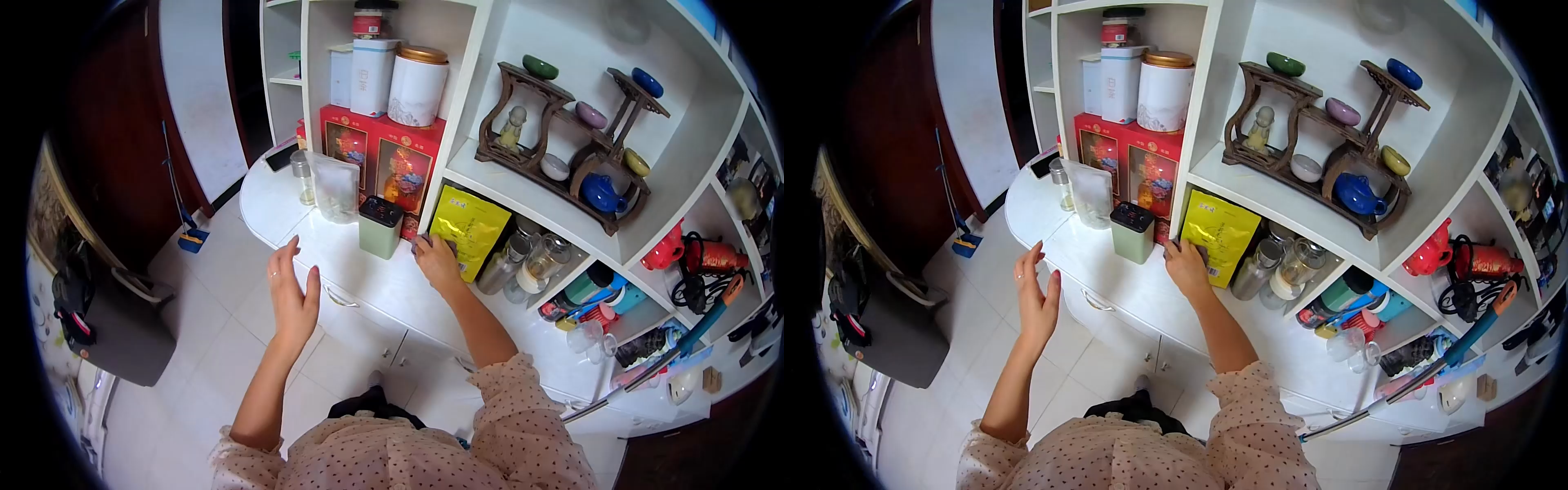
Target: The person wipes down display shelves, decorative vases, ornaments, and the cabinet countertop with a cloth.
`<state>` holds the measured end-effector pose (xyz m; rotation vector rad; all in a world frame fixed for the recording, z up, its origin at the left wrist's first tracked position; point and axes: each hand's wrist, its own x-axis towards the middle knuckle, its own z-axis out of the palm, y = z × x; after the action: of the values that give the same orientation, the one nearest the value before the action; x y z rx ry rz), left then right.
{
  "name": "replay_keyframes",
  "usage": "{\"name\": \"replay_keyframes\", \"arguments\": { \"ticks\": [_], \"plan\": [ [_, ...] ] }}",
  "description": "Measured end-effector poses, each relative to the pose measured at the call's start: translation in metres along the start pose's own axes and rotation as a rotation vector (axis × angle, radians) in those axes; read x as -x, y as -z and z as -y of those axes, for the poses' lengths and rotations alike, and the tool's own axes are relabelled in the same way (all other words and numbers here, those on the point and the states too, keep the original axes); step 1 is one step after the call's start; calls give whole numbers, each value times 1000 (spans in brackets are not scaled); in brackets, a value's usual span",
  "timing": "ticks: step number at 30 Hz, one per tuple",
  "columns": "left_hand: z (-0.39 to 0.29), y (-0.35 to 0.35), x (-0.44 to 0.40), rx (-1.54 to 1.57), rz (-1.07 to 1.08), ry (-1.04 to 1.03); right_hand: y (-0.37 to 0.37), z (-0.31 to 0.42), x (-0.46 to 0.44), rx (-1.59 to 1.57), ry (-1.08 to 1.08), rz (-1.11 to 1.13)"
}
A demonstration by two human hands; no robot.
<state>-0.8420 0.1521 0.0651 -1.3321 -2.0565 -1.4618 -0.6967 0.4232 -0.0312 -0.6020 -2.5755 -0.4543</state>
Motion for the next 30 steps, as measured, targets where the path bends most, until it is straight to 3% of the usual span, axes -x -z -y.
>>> {"name": "replay_keyframes", "arguments": {
  "ticks": [1, 2, 3, 7, 13, 22, 25, 30],
  "plan": [
    [6, 5, 3, -1, -6, 0, -7, 0, -2, 4, -24, 39],
    [12, 9, 5, -25, -11, 4, -12, -10, -9, -227, -132, -103],
    [16, 12, 9, -49, -6, 14, 30, -15, -27, 54, 72, -314],
    [13, -3, 0, 56, 40, 56, 131, -31, -82, -112, -83, -549],
    [21, -28, -25, 70, 131, -74, 67, -12, -50, 12, -102, -365],
    [71, -59, -70, 160, 337, -141, -47, 31, 7, 14, -335, -103],
    [87, -66, -85, 200, 360, -164, -33, 31, 3, -55, -420, -18],
    [106, -94, -97, 269, 381, -188, 64, 17, -59, -70, -432, -389]
  ]
}}
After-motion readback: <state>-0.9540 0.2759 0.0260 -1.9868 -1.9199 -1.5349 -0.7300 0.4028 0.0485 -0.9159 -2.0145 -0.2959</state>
